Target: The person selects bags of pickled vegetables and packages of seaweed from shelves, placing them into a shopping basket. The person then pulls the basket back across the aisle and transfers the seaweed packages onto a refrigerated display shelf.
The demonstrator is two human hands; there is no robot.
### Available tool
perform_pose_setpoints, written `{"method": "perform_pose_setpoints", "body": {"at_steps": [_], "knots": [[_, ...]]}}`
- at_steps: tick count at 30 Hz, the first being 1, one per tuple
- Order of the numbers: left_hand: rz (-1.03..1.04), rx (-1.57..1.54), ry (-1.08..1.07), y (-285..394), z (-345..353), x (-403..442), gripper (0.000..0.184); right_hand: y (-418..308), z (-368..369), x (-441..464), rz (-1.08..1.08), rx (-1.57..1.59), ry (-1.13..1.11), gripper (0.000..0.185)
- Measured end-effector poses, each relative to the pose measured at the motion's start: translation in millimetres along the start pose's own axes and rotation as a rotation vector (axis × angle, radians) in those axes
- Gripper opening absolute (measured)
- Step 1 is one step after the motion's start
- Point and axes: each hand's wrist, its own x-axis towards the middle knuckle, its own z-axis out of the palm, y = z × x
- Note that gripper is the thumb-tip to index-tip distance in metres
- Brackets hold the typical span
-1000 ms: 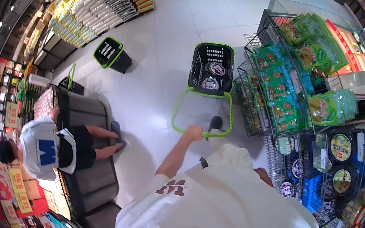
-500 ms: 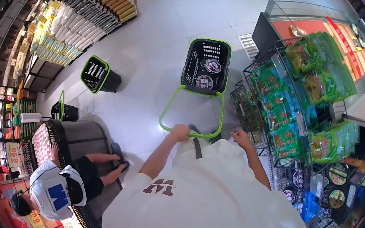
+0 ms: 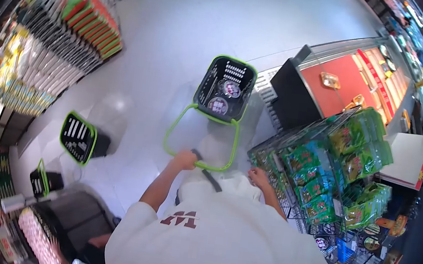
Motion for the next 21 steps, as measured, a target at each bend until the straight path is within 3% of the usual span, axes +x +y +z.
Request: {"method": "perform_pose_setpoints", "body": {"at_steps": [4,11,15,17,18,19,21], "knots": [[0.049,0.084,-0.153,-50.6,-51.6,52.3,0.026,-32.8,0.4,34.7,-0.063,0.319,0.122,0.031],[0.130,0.241,-0.074,-101.4,-205.4,153.2,0.021,-112.7,-23.3,105.4,0.048,0.419,0.258,0.029],[0.158,0.281,-0.151,-149.6,-267.5,215.5,0.021,-160.2,-73.5,176.5,-0.139,0.548,0.434,0.028],[0.190,0.304,-0.154,-173.9,-294.5,242.4,0.021,-189.4,-109.7,219.1,-0.197,0.541,0.620,0.024],[0.195,0.312,-0.147,-189.3,-300.0,258.2,0.021,-211.5,-136.6,232.0,-0.128,0.491,0.642,0.022],[0.207,0.317,-0.138,-201.1,-307.6,275.7,0.021,-233.9,-162.7,245.1,-0.200,0.299,0.795,0.018],[0.184,0.289,-0.162,-202.3,-340.5,302.1,0.020,-293.9,-221.8,265.7,-0.355,0.223,1.034,0.014]]}}
